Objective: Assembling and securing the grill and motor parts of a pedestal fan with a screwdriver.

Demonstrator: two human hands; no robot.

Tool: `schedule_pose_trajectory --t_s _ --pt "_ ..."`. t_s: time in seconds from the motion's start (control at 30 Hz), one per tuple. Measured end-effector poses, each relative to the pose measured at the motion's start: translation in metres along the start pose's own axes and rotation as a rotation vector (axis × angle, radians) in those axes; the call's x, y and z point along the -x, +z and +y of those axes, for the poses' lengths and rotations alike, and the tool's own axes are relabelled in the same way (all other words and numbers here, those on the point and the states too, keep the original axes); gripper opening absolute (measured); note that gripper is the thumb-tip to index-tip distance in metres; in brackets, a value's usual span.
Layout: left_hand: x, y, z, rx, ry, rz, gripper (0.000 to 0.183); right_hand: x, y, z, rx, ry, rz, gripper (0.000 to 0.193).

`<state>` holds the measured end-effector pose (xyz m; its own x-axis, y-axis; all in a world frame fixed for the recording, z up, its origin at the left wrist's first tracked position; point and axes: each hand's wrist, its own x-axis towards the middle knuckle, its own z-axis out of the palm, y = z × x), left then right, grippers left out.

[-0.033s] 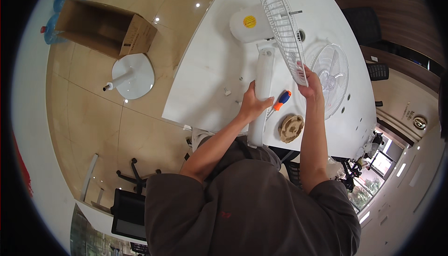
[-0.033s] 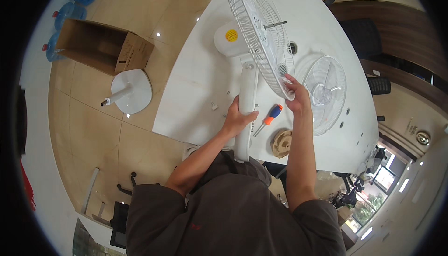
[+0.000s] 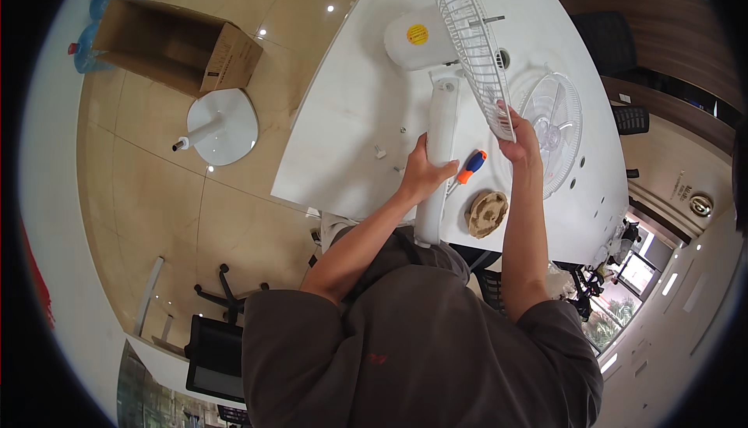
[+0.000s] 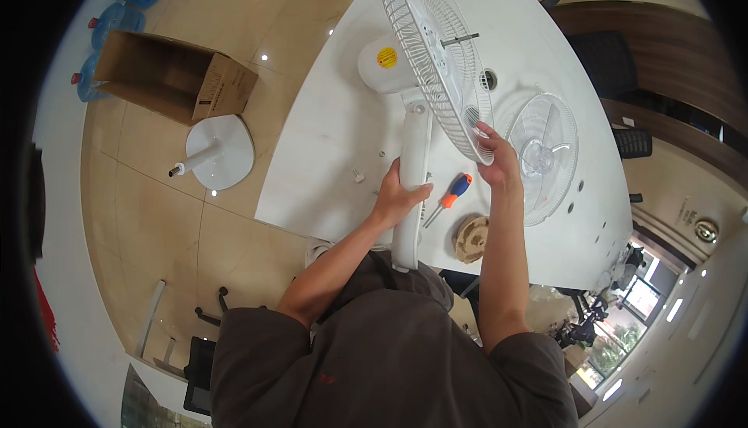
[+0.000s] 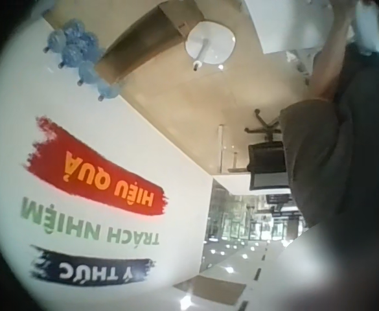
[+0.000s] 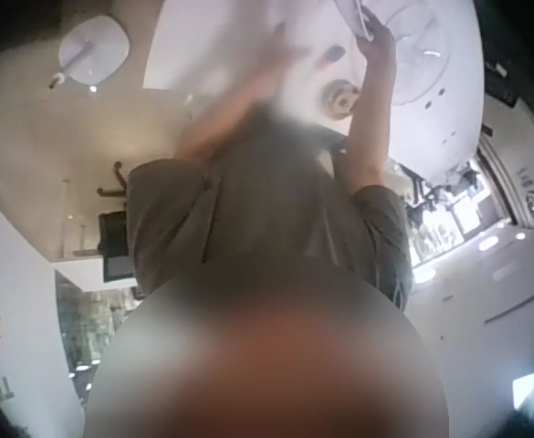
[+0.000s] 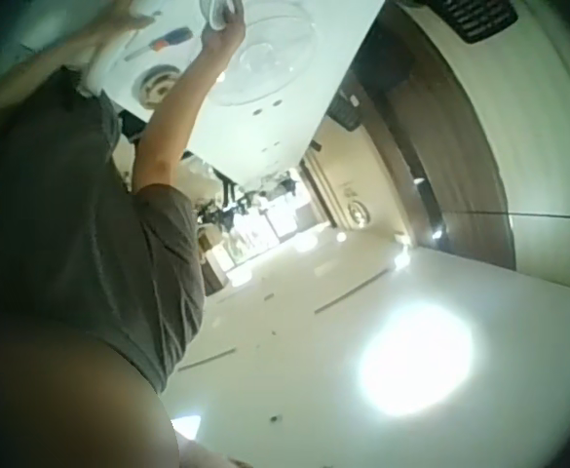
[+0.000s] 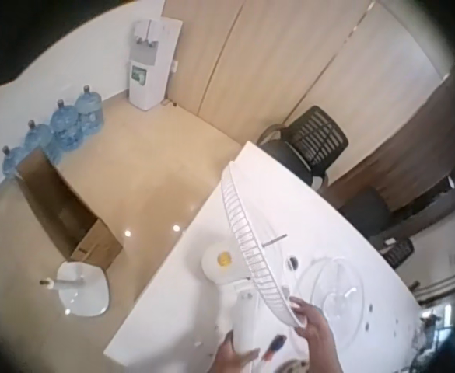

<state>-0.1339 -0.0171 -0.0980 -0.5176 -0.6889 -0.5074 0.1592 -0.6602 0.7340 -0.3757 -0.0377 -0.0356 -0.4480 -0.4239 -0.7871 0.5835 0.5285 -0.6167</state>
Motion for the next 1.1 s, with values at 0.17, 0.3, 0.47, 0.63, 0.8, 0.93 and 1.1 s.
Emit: schedule_pose_trajectory --t_s 0.17,0.3,0.47,0.63,0.8,0.93,1.1 --pt "-0.001 -0.002 0.010 0.043 -0.058 -0.046 0.075 0.010 0.011 -0.013 -0.027 -0.023 -0.035 0.048" --pt "-0.002 -0.004 0.021 0.081 -0.040 -0.054 0.049 0.011 0.014 -0.032 -0.041 -0.029 -0.038 0.046" --pt "-0.001 -0.009 0.043 0.165 -0.090 -0.120 0.042 0.018 0.030 -0.049 -0.117 -0.023 -0.100 0.044" --pt "0.003 -0.005 0.063 0.285 -0.179 -0.154 0.041 0.032 0.043 -0.059 -0.150 -0.063 -0.146 0.040" --pt "0.009 -0.006 0.081 0.403 -0.196 -0.191 0.040 0.044 0.054 -0.070 -0.149 -0.091 -0.236 0.038" --pt "-0.005 -0.021 0.063 0.488 -0.245 -0.353 0.045 0.064 0.079 -0.068 -0.160 -0.125 -0.208 0.037" --pt "-0.021 -0.025 0.030 0.733 -0.233 -0.570 0.052 0.071 0.085 -0.058 -0.198 -0.156 -0.159 0.037"
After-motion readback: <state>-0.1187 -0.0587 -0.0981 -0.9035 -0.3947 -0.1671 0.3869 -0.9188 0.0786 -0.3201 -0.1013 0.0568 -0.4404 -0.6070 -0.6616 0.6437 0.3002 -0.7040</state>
